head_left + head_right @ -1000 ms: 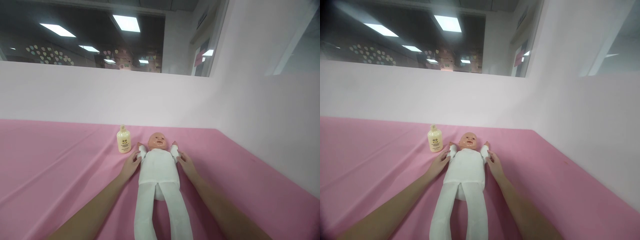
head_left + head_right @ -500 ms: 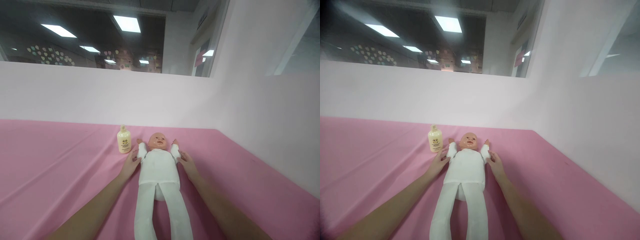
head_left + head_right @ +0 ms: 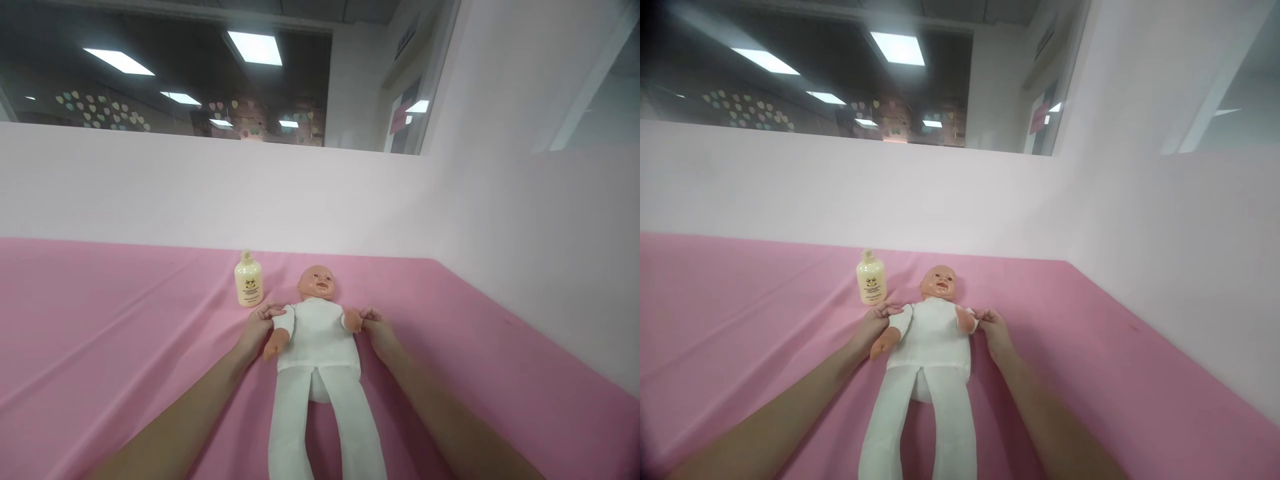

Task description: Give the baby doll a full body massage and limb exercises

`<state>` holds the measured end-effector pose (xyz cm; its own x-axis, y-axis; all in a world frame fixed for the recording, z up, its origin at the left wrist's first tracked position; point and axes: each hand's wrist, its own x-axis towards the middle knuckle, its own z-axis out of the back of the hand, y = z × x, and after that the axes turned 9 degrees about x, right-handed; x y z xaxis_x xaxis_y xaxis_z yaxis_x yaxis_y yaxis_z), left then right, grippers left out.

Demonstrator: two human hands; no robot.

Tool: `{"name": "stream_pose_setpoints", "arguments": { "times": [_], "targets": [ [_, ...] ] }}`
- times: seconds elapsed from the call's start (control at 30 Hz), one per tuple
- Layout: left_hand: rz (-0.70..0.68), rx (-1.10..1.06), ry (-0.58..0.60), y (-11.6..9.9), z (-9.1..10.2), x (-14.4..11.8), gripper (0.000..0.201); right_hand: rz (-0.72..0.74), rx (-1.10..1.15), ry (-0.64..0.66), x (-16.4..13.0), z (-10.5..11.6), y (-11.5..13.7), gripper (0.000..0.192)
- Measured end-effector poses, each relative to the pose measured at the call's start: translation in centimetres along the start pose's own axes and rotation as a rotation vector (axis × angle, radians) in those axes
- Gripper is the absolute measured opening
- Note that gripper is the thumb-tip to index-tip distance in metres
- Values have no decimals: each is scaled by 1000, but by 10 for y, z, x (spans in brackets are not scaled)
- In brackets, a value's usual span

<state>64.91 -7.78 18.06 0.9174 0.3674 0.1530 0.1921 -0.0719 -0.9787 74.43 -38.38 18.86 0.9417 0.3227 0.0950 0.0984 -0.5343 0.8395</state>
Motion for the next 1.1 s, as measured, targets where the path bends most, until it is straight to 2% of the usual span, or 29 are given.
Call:
{"name": "stream_pose_setpoints", "arguments": {
  "times": [0.1, 0.23, 0.33, 0.43, 0.63, 0.73, 0.83, 0.97, 1.1],
  "targets": [
    [38, 13, 10, -2, -1, -1, 39, -39, 27, 40, -1, 0, 0, 31],
    [8, 59, 99, -13, -5, -10, 49, 4, -87, -2, 2, 4, -3, 30],
    [-51, 146, 86, -19, -7, -15, 57, 55, -142, -17, 4, 5, -5, 41],
    [-73, 222, 50, -19, -8, -16, 58, 94, -206, 16, 4, 2, -5, 40],
    [-191, 471, -59, -13, -6, -14, 25, 175, -377, 23, -1, -5, -4, 41],
    [-227, 538, -65, -13, -6, -15, 25, 235, -441, 15, -3, -4, -5, 41],
    [-223, 579, -49, -15, -6, -16, 32, 276, -558, 21, -3, 0, -7, 42],
    [-188, 618, -22, -20, -7, -19, 42, 254, -684, -9, -2, 4, -8, 48],
    [-117, 584, -8, -21, -6, -20, 47, 212, -640, -45, -3, 4, -7, 49]
  ]
}}
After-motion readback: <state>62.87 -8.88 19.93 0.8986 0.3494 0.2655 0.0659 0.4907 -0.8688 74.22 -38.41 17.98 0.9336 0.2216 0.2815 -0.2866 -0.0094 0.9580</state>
